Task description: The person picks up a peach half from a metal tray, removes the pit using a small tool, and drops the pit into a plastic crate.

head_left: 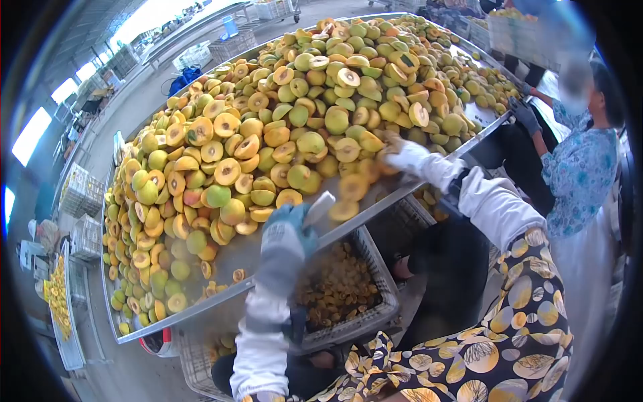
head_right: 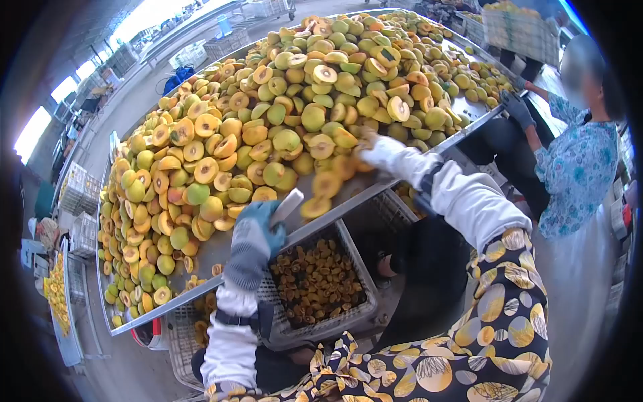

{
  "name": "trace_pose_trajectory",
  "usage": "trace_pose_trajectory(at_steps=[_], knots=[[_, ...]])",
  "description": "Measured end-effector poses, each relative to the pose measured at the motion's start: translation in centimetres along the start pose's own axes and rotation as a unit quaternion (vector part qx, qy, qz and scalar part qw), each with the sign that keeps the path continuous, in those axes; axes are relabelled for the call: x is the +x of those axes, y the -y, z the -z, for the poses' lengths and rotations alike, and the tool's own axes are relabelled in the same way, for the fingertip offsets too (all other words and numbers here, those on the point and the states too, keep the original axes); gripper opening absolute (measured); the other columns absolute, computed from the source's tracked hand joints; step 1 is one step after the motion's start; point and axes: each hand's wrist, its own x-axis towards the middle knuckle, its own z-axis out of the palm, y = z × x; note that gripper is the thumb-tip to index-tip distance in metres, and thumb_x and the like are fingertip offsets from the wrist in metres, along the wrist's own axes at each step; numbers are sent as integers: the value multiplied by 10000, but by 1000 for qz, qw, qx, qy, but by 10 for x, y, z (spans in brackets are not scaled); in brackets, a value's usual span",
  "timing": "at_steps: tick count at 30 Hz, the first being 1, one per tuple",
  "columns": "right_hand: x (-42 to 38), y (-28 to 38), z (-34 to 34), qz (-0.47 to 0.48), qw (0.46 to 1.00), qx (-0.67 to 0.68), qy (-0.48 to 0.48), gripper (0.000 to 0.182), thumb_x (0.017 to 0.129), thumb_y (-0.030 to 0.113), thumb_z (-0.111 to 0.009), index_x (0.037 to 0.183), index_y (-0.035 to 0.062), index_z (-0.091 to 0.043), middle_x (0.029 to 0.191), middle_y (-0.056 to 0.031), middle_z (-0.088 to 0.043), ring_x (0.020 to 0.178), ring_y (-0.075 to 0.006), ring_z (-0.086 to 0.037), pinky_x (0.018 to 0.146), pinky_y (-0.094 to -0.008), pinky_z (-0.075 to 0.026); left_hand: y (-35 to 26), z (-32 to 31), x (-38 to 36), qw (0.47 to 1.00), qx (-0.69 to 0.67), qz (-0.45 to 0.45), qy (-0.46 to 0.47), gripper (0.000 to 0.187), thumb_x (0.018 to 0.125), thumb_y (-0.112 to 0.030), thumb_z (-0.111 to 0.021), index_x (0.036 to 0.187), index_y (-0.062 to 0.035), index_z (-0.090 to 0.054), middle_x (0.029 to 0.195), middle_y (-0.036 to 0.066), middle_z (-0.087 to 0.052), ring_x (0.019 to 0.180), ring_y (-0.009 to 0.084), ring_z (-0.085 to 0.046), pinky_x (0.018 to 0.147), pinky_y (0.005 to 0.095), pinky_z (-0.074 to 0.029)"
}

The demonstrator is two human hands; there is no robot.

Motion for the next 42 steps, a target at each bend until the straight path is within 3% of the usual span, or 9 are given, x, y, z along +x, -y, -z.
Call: trace_pose_trajectory(at_steps=[9,17,21,25,28,31,32,36,42], knots=[[-11,173,-60,251,933,-104,235,333,840,366,-612,1053,118,-676,989,-149,-717,857,-343,-705,761,-470,-552,-43,-6,-21,986,19,-144,78,377,816,-209,-644,1176,-105,-620,1069,172,-661,952,381,-652,838,491,-522],[38,6,129,157,939,-183,-244,593,806,393,-741,1274,46,-638,1251,-159,-660,1164,-327,-613,976,-415,-509,-70,-45,38,980,23,-187,72,464,780,-193,-643,1235,-119,-592,1080,157,-668,1006,372,-649,858,497,-521],[69,-48,103,-111,964,93,-221,832,794,458,-788,1461,84,-461,1199,-125,-675,968,-191,-666,811,-328,-556,-96,-45,60,969,53,-201,132,476,797,-238,-658,1252,-134,-564,1116,150,-648,1075,344,-633,883,505,-511],[12,27,74,-111,966,215,-90,660,831,397,-768,1371,97,-538,1209,-124,-660,908,-242,-681,735,-367,-586,-98,-72,76,966,28,-242,86,428,845,-234,-639,1245,-106,-555,1009,169,-671,960,378,-659,822,498,-527],[48,-11,-38,174,978,109,-26,602,887,474,-641,1359,106,-568,1252,-161,-655,1140,-295,-638,997,-384,-492,-93,-76,73,975,-2,-216,58,364,911,-255,-581,1231,-83,-557,939,196,-676,889,383,-670,783,487,-536],[24,96,-28,63,994,-1,92,482,864,425,-671,1201,81,-664,1179,-137,-693,1070,-275,-665,937,-359,-522,-84,-67,56,983,-12,-165,85,353,931,-276,-564,1230,-89,-564,908,202,-681,848,386,-674,767,493,-539],[76,69,-76,317,936,-149,22,424,829,394,-659,1107,74,-689,1106,-144,-706,1007,-319,-677,891,-401,-544,-83,-62,53,984,-14,-149,97,352,936,-283,-561,1231,-92,-566,893,203,-684,831,388,-675,761,496,-540],[45,190,-80,280,945,-14,171,420,811,291,-640,1180,93,-668,1125,-152,-702,1026,-341,-670,899,-422,-538,-70,-99,50,977,-15,-201,-64,294,925,-313,-589,1092,-80,-656,848,208,-701,791,397,-683,755,508,-543],[6,253,-39,337,902,-93,252,459,844,412,-621,1187,112,-673,1026,-89,-733,832,-248,-719,776,-394,-573,-67,-77,62,993,17,-111,44,310,928,-340,-594,1059,-75,-689,940,229,-711,861,410,-685,768,510,-544]])
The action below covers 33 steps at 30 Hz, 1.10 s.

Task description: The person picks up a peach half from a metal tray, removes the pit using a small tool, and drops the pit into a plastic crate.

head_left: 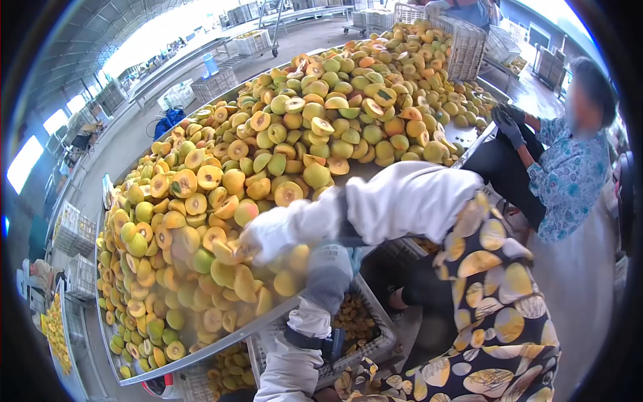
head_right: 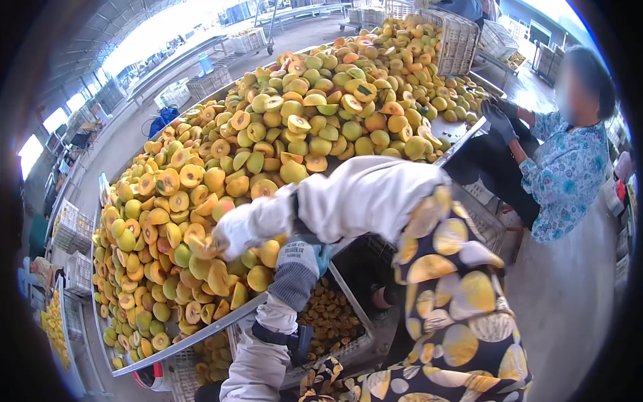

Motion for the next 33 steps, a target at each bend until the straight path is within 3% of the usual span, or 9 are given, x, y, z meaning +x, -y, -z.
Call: trace_pose_trajectory(at_steps=[5,9,13,16,19,21,26,31,33], knots=[[-99,-96,61,-98,975,-21,-197,575,850,514,-614,1275,129,-663,1187,-124,-705,1084,-305,-660,996,-386,-492,0,10,2,996,-94,0,10,296,928,-308,-601,1082,-55,-595,907,227,-693,848,422,-670,738,538,-515],[-172,-149,47,-328,883,169,-290,468,842,449,-737,1145,97,-683,789,-14,-678,646,-122,-641,506,-300,-532,-11,24,-12,998,-17,-48,-48,388,903,-260,-622,1241,-80,-555,936,167,-686,871,382,-664,750,496,-514],[-185,-177,7,-275,915,6,-295,503,841,480,-715,1143,80,-672,799,-34,-673,601,-128,-621,552,-318,-517,-18,32,-29,986,-8,-100,-130,381,894,-219,-618,1253,-97,-575,942,146,-679,889,348,-655,777,465,-513],[-173,-179,-15,-239,929,117,-257,635,843,496,-678,1297,57,-615,815,-86,-668,553,-138,-598,559,-318,-514,-12,35,-34,987,-33,-83,-131,353,865,-175,-613,1212,-110,-615,932,137,-676,860,335,-655,750,466,-505],[-163,-171,-55,-161,949,154,-221,385,884,311,-653,1195,83,-643,961,-92,-678,868,-232,-672,804,-380,-542,-8,50,-56,987,114,-81,-82,339,880,-223,-603,1200,-110,-615,910,80,-673,829,241,-670,693,412,-520],[-161,-116,-56,-172,941,-90,-276,346,852,193,-660,1183,96,-639,1024,-110,-673,891,-268,-694,817,-380,-544,12,64,-97,956,162,-127,-207,353,874,-265,-620,1194,-115,-614,872,49,-649,777,224,-660,656,397,-516],[-136,5,-64,50,953,2,-298,418,796,47,-670,1209,100,-641,1215,-127,-618,865,-281,-714,742,-323,-569,99,167,-214,947,91,94,-295,374,858,-100,-602,1220,-192,-621,943,141,-678,848,388,-661,742,444,-546],[-85,29,-96,94,970,-25,-224,565,801,218,-781,1329,157,-591,1148,-124,-618,975,-335,-669,803,-404,-557,277,188,-379,670,138,607,-404,353,891,-375,-611,1067,-84,-704,954,231,-720,895,450,-681,800,507,-526],[-67,35,-96,66,978,-14,-199,558,808,225,-779,1332,179,-593,1107,-117,-621,963,-334,-667,795,-409,-553,362,183,-446,595,75,675,-431,422,889,-416,-596,1093,-58,-687,989,258,-711,944,460,-676,828,501,-528]])
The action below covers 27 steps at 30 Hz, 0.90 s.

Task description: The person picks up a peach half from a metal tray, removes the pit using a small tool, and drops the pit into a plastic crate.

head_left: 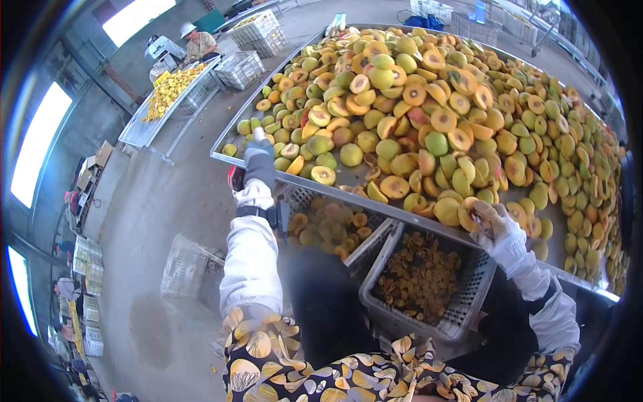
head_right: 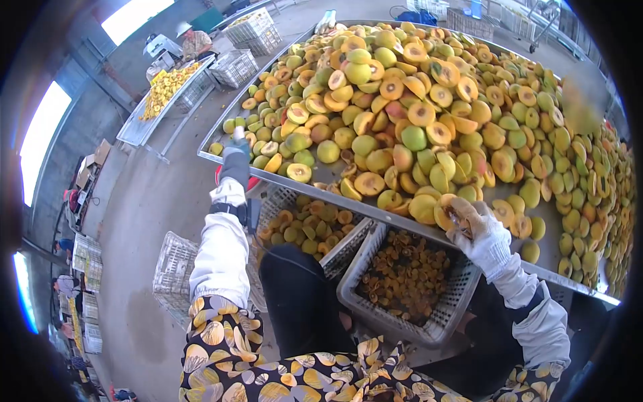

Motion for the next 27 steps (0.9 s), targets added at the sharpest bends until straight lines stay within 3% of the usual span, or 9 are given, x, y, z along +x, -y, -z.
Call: trace_pose_trajectory(at_steps=[5,7,10,12,14,17,20,23,27], knots=[[20,14,-7,-11,999,-22,35,606,828,234,-778,1387,221,-544,1092,-95,-642,940,-307,-682,785,-396,-554,43,-26,64,991,14,44,122,485,872,-433,-617,1121,-17,-652,1052,289,-691,1000,446,-674,854,494,-531],[25,21,-9,-30,998,-13,51,617,826,212,-780,1395,211,-540,1130,-94,-651,964,-310,-687,803,-386,-558,30,-22,47,991,24,74,105,496,864,-427,-640,1136,-12,-646,1065,290,-690,1004,437,-677,866,475,-531],[27,25,-11,-21,999,11,46,631,825,182,-781,1406,190,-533,1179,-96,-657,997,-312,-692,829,-377,-561,14,-21,11,995,-24,26,91,599,932,-468,-613,1235,49,-600,844,170,-722,766,316,-720,699,412,-553],[25,24,-14,-10,999,17,31,634,828,172,-779,1410,176,-530,1201,-99,-658,1009,-313,-694,839,-375,-562,-14,10,-50,994,-33,-101,35,544,911,-368,-655,1278,29,-593,998,204,-714,948,307,-712,847,385,-550],[23,21,-17,-2,1000,6,16,629,832,172,-776,1411,164,-529,1216,-103,-655,1011,-312,-697,844,-375,-563,-22,14,-81,925,-180,-315,115,465,885,-265,-664,1282,-29,-604,1168,216,-670,1102,303,-665,967,375,-514],[20,21,-17,-7,1000,1,12,621,830,171,-776,1402,158,-534,1212,-105,-657,992,-317,-697,831,-378,-565,-70,53,-123,864,-35,-374,335,421,860,-199,-675,1277,-153,-635,1195,159,-664,1100,313,-656,976,378,-510],[17,20,-21,10,1000,-6,-9,602,828,184,-777,1381,145,-542,1202,-109,-658,964,-323,-697,804,-389,-565,-82,36,-115,809,131,-451,355,374,826,-160,-681,1200,-182,-683,1133,112,-682,1012,336,-651,897,420,-523],[16,19,-23,22,999,-17,-22,596,833,214,-771,1377,141,-541,1193,-110,-654,965,-326,-694,800,-401,-560,-85,34,-96,780,174,-497,337,341,827,-129,-655,1155,-207,-706,1130,83,-685,1064,299,-633,959,425,-476],[25,27,-20,-59,996,51,36,577,867,276,-737,1387,141,-527,1174,-122,-650,1026,-332,-675,840,-408,-548,-83,25,-94,790,187,-486,323,328,845,-122,-630,1144,-228,-714,1171,77,-676,1184,266,-575,1092,437,-352]])
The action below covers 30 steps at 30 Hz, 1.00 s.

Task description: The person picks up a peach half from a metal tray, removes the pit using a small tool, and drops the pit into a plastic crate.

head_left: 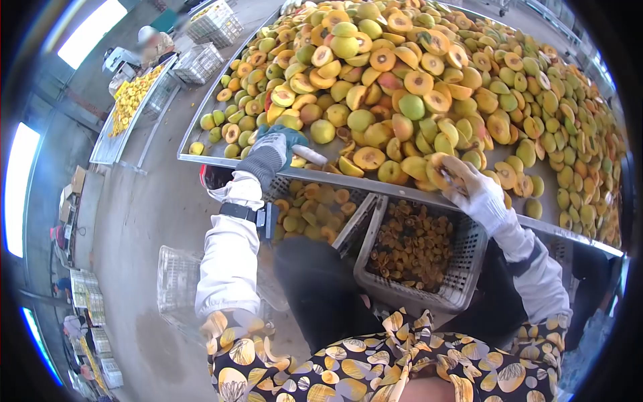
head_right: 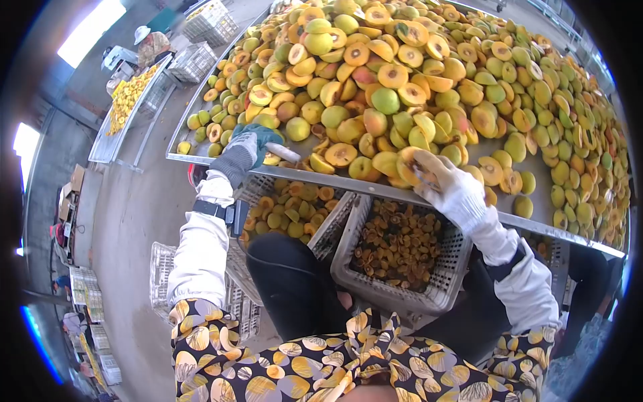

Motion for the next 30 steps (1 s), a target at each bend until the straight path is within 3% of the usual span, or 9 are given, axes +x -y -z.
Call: trace_pose_trajectory(at_steps=[3,6,11,16,19,21,25,28,30], knots=[[10,-6,-6,11,1000,12,4,571,873,291,-733,1383,137,-528,1163,-131,-647,1041,-337,-667,837,-406,-547,-60,24,-16,982,137,-4,-133,348,829,-134,-646,1169,-187,-701,1176,107,-667,1221,245,-561,1104,431,-357],[20,-16,-12,-11,990,138,-3,601,823,289,-770,1356,118,-550,1140,-137,-666,1048,-270,-665,891,-353,-526,-117,7,1,970,-162,-10,-180,439,889,-238,-659,1293,-72,-616,1162,134,-695,1122,313,-650,1011,450,-481],[11,-10,-10,-128,975,183,-24,631,780,278,-804,1338,110,-562,1158,-126,-672,1071,-230,-643,959,-327,-487,-255,13,22,989,-126,0,-77,597,862,-494,-704,1303,-101,-613,1192,201,-658,1090,324,-658,930,408,-532],[-3,-21,-5,-322,896,294,-83,501,839,238,-756,1299,128,-592,803,-89,-688,478,-160,-611,392,-304,-474,-302,25,10,997,-58,-42,-32,549,832,-460,-747,1207,-77,-628,1212,187,-592,1145,315,-605,938,402,-524],[-7,-25,-4,-278,905,313,-71,508,841,235,-766,1299,110,-587,817,-84,-685,470,-162,-600,400,-299,-477,-308,5,7,978,-116,-97,-144,454,825,-272,-786,1178,-52,-602,1282,167,-550,1164,306,-581,958,422,-518],[-17,-16,-4,-244,882,395,-76,432,876,240,-746,1241,69,-590,806,-65,-684,426,-121,-546,369,-249,-424,-299,-44,16,905,-247,-147,-315,424,829,-185,-788,1170,-43,-580,1253,149,-565,1134,277,-596,961,410,-519],[-34,23,21,-225,860,456,-38,420,909,339,-732,1169,44,-585,765,-58,-676,423,-97,-536,350,-236,-403,-304,-27,-6,521,-850,-9,-76,377,905,-192,-699,1221,-49,-553,1114,93,-614,1016,217,-636,853,352,-561],[-44,20,22,-196,895,400,-40,475,935,448,-676,1150,37,-574,740,-50,-644,440,-96,-541,381,-241,-423,-294,-29,-15,381,-924,4,-17,363,964,-232,-634,1273,-66,-544,1164,103,-617,1034,230,-644,837,363,-582],[-53,16,19,-173,926,334,-5,543,941,544,-635,1113,33,-568,745,-37,-620,512,-94,-577,457,-256,-458,-298,-39,-19,506,-845,-91,-151,386,983,-277,-610,1306,-79,-532,1182,114,-612,1070,237,-638,860,382,-581]])
